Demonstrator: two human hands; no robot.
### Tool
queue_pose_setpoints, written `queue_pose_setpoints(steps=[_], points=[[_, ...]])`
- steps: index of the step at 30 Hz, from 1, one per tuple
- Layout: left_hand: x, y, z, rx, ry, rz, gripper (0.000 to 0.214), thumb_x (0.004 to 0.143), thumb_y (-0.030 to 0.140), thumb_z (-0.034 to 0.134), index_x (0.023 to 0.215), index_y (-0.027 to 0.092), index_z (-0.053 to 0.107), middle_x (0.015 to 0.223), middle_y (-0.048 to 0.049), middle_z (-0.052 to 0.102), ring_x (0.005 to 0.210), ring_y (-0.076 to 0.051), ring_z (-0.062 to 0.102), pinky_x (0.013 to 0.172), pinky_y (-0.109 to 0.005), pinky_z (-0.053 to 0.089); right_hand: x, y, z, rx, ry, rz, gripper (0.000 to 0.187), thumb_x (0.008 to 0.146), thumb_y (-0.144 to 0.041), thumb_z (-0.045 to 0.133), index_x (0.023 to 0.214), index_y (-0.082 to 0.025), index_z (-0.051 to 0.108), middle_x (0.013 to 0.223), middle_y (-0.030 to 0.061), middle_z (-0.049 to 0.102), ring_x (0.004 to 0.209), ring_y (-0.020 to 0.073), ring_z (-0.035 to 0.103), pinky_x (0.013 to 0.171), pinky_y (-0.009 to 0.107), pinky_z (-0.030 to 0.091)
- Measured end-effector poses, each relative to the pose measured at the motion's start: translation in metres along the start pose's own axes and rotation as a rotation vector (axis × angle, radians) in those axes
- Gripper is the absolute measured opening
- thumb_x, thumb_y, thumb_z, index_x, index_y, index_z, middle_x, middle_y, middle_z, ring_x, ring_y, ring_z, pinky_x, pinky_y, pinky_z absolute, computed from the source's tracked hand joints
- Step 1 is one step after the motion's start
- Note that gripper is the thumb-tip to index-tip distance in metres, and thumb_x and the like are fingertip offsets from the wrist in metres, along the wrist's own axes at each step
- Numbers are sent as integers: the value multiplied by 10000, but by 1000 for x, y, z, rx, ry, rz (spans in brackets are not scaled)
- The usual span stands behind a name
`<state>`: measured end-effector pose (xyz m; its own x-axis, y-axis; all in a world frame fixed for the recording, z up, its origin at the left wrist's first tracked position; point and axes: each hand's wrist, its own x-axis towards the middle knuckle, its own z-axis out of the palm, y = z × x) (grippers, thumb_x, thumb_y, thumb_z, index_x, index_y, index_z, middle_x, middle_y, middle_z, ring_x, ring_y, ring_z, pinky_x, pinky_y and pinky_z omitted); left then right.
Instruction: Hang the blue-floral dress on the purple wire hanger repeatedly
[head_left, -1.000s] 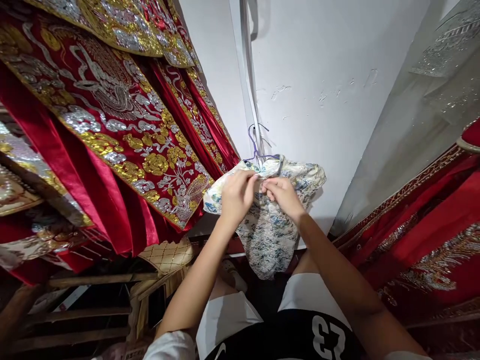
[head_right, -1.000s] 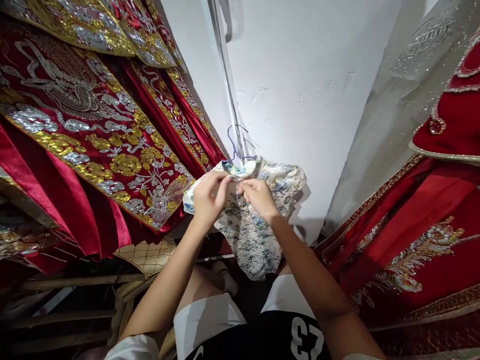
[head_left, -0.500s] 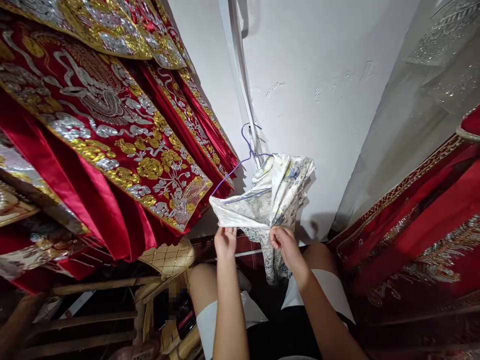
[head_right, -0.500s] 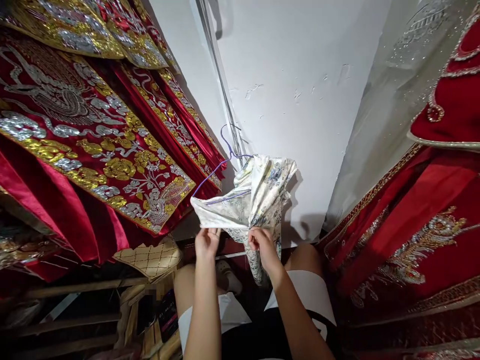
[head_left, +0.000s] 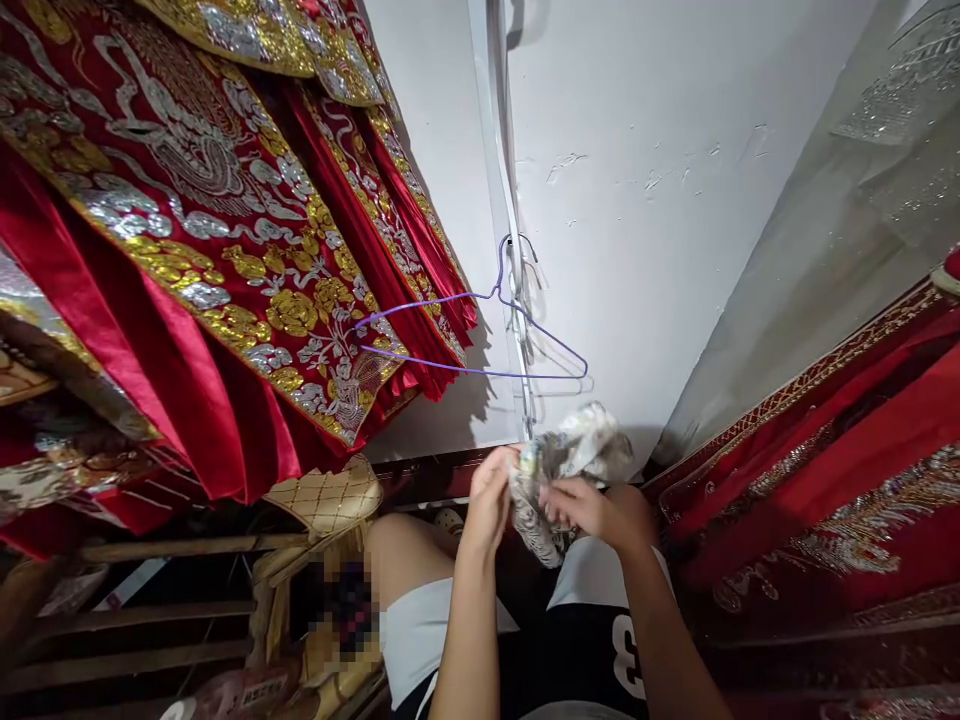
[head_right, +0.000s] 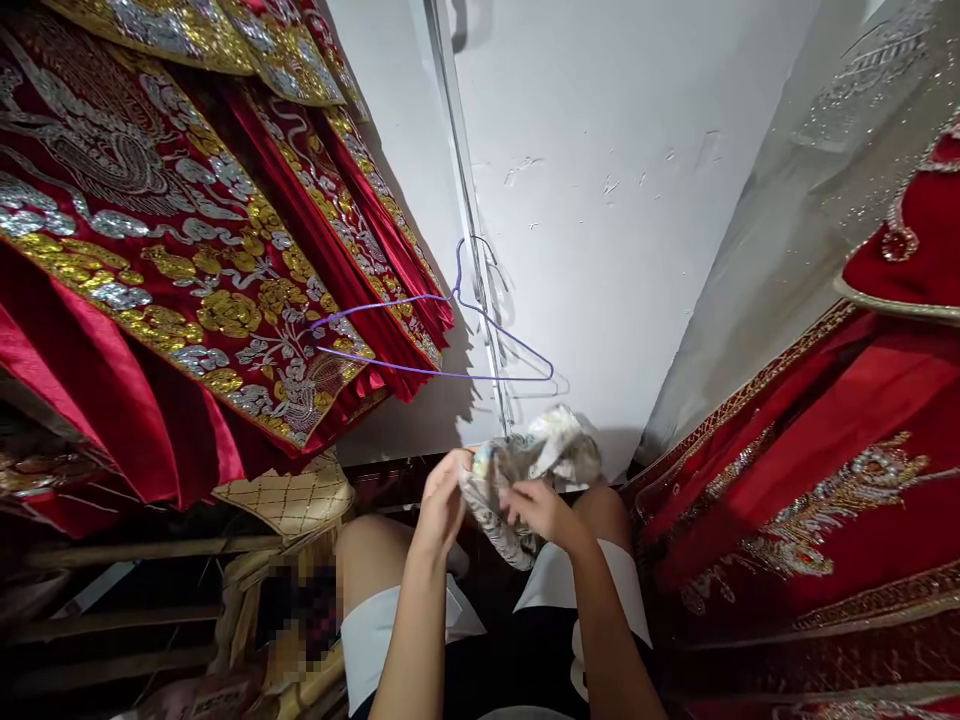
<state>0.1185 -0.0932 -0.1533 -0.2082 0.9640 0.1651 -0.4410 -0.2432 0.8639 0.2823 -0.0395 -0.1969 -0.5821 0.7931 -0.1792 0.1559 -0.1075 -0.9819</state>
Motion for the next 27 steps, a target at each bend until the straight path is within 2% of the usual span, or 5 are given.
queue_pose_setpoints(steps=[3, 9, 15, 20, 27], points=[[-16, 5, 25, 279, -250, 46, 283, 936, 415, 623, 785, 180, 666, 1088, -105, 699, 1064, -255, 627, 972, -361, 454, 1, -13, 0, 217, 281, -82, 517, 814, -742, 560, 779, -242, 688, 762, 65, 692, 796, 245, 645, 684, 337, 513], [-38, 25, 36, 758, -364, 278, 158, 965, 295, 599, 993, 287, 754, 1192, -98, 645, 1325, -285, 481, 1155, -450, 334, 4, -51, 13, 591, 269, -60, 430, 730, -651, 707, 681, -245, 576, 640, 21, 597, 740, 225, 629, 663, 310, 516], [-5, 63, 1, 744, -255, 269, 387, 1005, 412, 484, 1344, 288, 625, 1322, -107, 625, 1301, -307, 520, 1155, -441, 338, 0, -91, 7, 394, -255, 56, 244, 676, -354, 788, 811, -186, 674, 709, 7, 665, 656, 176, 617, 624, 277, 480], [4, 49, -25, 886, -646, -12, 622, 980, 668, 324, 732, 194, 642, 738, -51, 618, 708, -204, 539, 725, -318, 460, -15, -133, -23, -203, -694, -109, 108, 717, -241, 762, 679, -169, 690, 636, -14, 634, 563, 139, 543, 542, 249, 405], [5, 80, -61, 1328, -527, -41, 464, 905, 574, 559, 616, 212, 546, 566, 9, 506, 519, -149, 416, 579, -273, 300, 35, -154, -58, -501, 139, -512, 490, 743, -107, 576, 1194, -232, 721, 766, -8, 677, 660, 166, 564, 634, 256, 414]])
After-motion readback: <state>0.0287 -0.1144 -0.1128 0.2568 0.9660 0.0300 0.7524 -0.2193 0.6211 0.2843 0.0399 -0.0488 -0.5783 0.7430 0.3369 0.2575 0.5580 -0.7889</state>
